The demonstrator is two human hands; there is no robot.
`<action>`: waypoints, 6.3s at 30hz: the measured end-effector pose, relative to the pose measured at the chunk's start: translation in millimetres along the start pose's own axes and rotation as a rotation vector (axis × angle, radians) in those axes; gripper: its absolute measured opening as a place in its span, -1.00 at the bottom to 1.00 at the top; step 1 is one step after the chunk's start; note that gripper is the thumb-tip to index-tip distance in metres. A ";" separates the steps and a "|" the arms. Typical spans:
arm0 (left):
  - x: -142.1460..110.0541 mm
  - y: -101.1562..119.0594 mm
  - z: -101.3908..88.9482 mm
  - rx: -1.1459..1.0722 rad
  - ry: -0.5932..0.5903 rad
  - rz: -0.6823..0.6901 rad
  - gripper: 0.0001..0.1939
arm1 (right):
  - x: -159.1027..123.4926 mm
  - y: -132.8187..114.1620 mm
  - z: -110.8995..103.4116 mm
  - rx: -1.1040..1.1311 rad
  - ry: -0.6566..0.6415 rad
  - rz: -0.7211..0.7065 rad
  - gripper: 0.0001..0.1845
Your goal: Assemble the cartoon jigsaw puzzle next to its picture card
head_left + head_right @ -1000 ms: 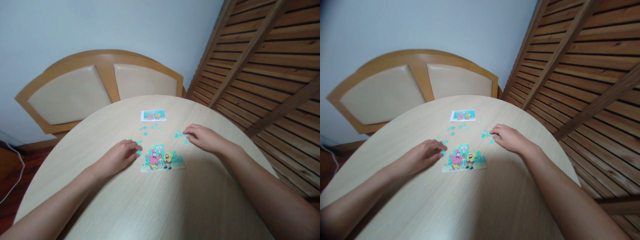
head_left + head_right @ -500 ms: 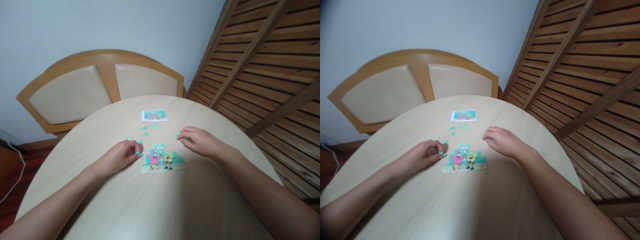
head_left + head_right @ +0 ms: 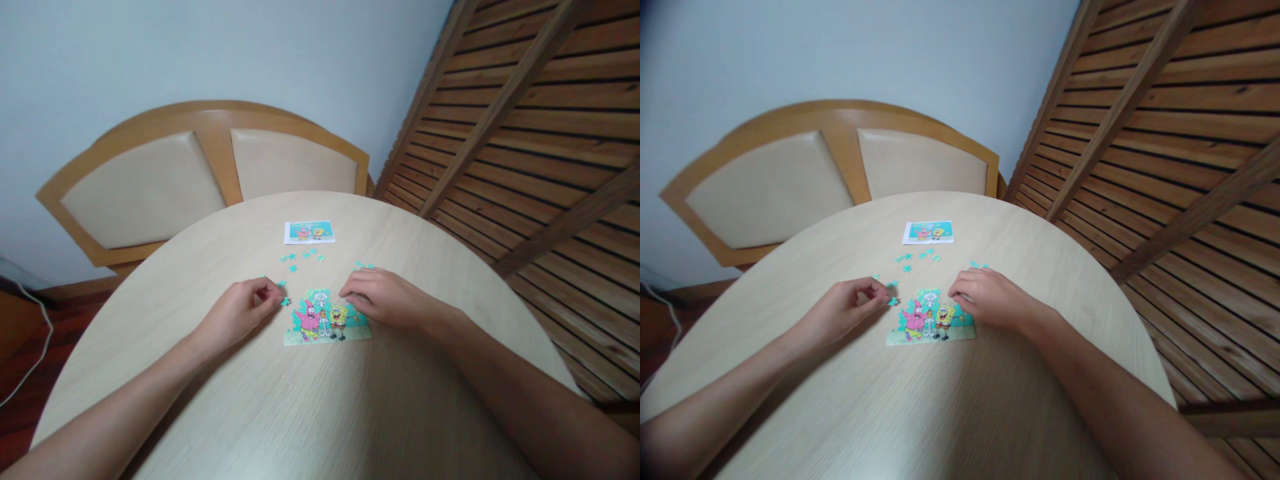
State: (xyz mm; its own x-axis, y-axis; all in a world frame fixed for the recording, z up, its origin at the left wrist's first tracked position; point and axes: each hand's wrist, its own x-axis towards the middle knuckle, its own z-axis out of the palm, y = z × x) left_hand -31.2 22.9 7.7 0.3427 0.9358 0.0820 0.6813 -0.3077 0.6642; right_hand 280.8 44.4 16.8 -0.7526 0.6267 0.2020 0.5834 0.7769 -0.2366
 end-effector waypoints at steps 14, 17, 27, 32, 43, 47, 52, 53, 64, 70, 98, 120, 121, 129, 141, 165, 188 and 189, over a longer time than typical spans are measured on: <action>10.4 -29.6 -6.3 0.306 0.120 0.090 -0.66 | -6.2 21.9 2.2 -0.046 0.006 0.061 -0.78; 14.7 -32.4 -1.4 0.328 0.133 0.148 -0.70 | -5.4 21.4 2.4 -0.044 0.007 0.059 -0.78; 21.6 -34.4 6.2 0.230 0.141 0.198 -0.89 | -5.1 19.3 2.2 -0.004 0.024 0.041 -0.77; 20.2 -34.5 5.4 0.234 0.134 0.196 -0.87 | -4.1 18.7 2.3 -0.010 0.011 0.044 -0.77; 24.0 -29.2 12.4 0.322 0.030 0.373 -0.53 | -2.6 17.7 5.1 -0.004 0.027 0.035 -0.77; 23.6 -26.5 14.2 0.394 -0.020 0.361 -0.52 | -2.4 16.5 5.6 -0.004 0.019 0.035 -0.78; 21.4 -18.4 11.3 0.366 0.053 0.404 -0.68 | -3.8 17.0 4.4 0.016 0.027 0.039 -0.77; 21.2 -17.4 11.4 0.354 0.059 0.404 -0.72 | -4.0 17.5 4.5 0.018 0.030 0.039 -0.77; 14.6 -7.4 9.2 0.128 0.007 0.342 -0.81 | 3.2 -9.0 5.3 0.015 -0.002 -0.050 -0.76; 8.5 0.2 5.2 0.038 -0.060 0.290 -0.74 | 2.4 -30.6 18.2 0.092 -0.019 -0.160 -0.56; -5.6 11.8 34.1 -0.024 0.027 0.170 -0.83 | 0.9 -18.1 13.6 0.097 -0.019 -0.131 -0.63; -5.2 12.2 21.7 0.158 0.003 0.245 -0.81 | 0.9 -18.9 13.3 0.102 -0.015 -0.135 -0.60; -5.1 12.0 21.1 0.152 -0.006 0.257 -0.81 | 0.9 -18.9 13.1 0.101 -0.016 -0.137 -0.60; -5.2 13.1 21.0 0.149 -0.031 0.298 -0.83 | 1.5 -19.9 11.5 0.096 -0.020 -0.125 -0.61; -5.2 8.7 22.1 0.213 -0.012 0.243 -0.93 | 1.0 -19.4 12.5 0.111 -0.020 -0.126 -0.59; 23.1 -28.9 24.3 0.479 0.112 0.344 -0.46 | 5.3 -16.5 15.0 0.150 -0.011 -0.112 -0.58; 31.2 -14.7 12.9 0.396 0.060 0.545 -0.67 | 4.6 -16.5 16.5 0.163 0.005 -0.095 -0.57; 31.3 -14.8 13.5 0.398 0.067 0.529 -0.67 | 4.3 -16.8 16.1 0.164 0.004 -0.091 -0.57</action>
State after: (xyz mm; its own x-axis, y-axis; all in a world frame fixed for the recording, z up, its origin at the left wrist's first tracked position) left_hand -21.8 54.4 -9.6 0.6644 0.6457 0.3765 0.6232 -0.7566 0.1979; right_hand 262.8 33.0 6.3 -0.7985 0.5547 0.2337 0.4551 0.8104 -0.3689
